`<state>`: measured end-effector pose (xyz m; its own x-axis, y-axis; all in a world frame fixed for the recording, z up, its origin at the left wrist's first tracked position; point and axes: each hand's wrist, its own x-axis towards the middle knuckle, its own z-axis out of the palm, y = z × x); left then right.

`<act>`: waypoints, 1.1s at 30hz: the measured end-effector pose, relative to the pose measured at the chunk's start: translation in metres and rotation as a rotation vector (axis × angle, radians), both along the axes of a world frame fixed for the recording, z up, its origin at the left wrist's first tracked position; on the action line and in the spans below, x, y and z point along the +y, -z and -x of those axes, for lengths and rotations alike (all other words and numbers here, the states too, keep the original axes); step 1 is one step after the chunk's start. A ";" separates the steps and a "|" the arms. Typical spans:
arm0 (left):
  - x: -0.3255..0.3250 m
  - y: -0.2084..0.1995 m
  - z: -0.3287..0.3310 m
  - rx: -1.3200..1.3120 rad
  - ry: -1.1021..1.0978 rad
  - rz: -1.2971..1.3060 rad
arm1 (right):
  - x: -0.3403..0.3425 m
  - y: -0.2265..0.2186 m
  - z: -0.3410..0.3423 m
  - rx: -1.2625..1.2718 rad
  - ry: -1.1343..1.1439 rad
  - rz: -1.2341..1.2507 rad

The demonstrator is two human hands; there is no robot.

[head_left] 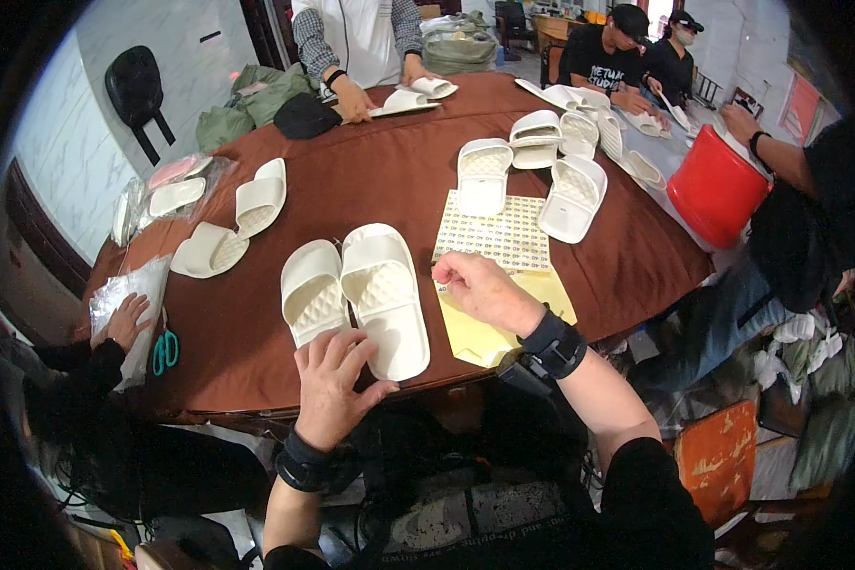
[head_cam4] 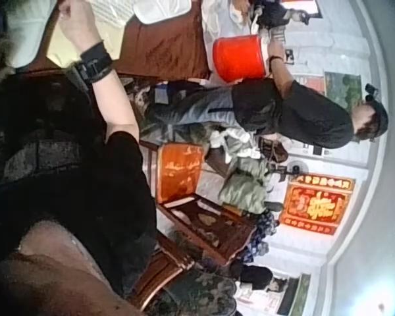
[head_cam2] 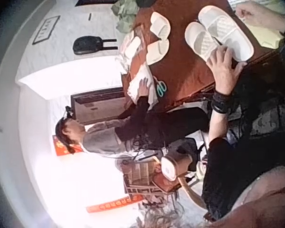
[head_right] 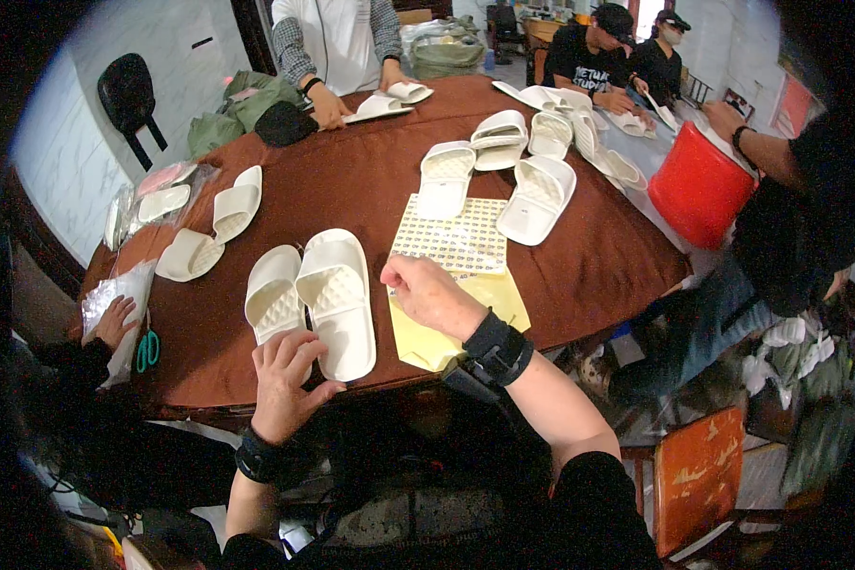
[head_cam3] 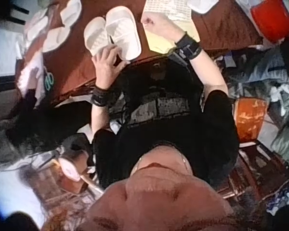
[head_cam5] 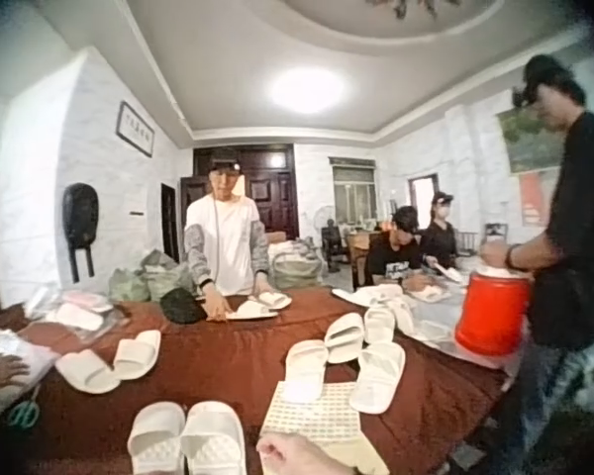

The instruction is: Applying sizing labels to the insoles or straps of plastic slippers during assembly.

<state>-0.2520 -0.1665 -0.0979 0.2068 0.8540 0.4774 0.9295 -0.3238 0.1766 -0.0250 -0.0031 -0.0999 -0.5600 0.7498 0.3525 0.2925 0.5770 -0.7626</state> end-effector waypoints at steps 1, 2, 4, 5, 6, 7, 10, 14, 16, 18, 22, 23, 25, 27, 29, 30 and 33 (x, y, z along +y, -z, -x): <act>0.000 0.001 0.000 -0.005 -0.008 0.000 | 0.000 0.003 0.002 -0.024 0.021 -0.022; 0.001 0.002 -0.001 -0.003 -0.013 -0.012 | 0.002 0.009 0.004 0.027 0.022 -0.105; 0.002 0.003 -0.001 -0.007 -0.020 -0.025 | 0.006 0.017 0.003 0.024 0.008 -0.148; 0.002 0.004 -0.001 -0.007 -0.028 -0.029 | 0.007 0.018 0.004 0.028 -0.005 -0.190; 0.002 0.005 -0.001 -0.006 -0.035 -0.033 | 0.007 0.018 0.004 0.022 -0.011 -0.191; 0.001 0.006 -0.001 -0.012 -0.040 -0.034 | 0.006 0.018 0.004 -0.015 -0.013 -0.181; 0.002 0.010 -0.002 -0.044 -0.050 -0.055 | 0.005 0.021 0.005 -0.068 -0.002 -0.188; 0.002 0.010 -0.002 -0.051 -0.060 -0.074 | 0.003 0.022 0.007 -0.048 0.008 -0.279; 0.002 0.010 -0.001 -0.058 -0.062 -0.075 | 0.004 0.024 0.006 -0.059 -0.002 -0.278; 0.003 0.010 -0.001 -0.060 -0.056 -0.080 | 0.004 0.023 0.006 -0.070 -0.009 -0.276; 0.003 0.012 0.000 -0.061 -0.061 -0.079 | 0.001 0.018 0.007 -0.066 -0.003 -0.264; 0.003 0.012 0.000 -0.060 -0.061 -0.078 | 0.000 0.017 0.006 -0.065 0.006 -0.254; 0.003 0.011 0.000 -0.060 -0.061 -0.076 | 0.000 0.018 0.006 -0.061 0.008 -0.238; 0.003 0.011 0.000 -0.068 -0.059 -0.073 | 0.001 0.019 0.006 -0.055 0.012 -0.225; 0.003 0.011 0.000 -0.067 -0.060 -0.082 | 0.002 0.022 0.007 0.014 0.009 -0.200; 0.002 0.012 0.000 -0.065 -0.061 -0.090 | 0.001 0.023 0.007 0.014 0.008 -0.199; 0.003 0.014 0.001 -0.058 -0.059 -0.099 | 0.002 0.024 0.007 0.042 0.028 -0.177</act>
<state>-0.2525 -0.1632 -0.1121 0.1272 0.8118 0.5700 0.9364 -0.2877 0.2008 -0.0320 -0.0016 -0.1235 -0.5214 0.6889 0.5035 0.2804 0.6956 -0.6614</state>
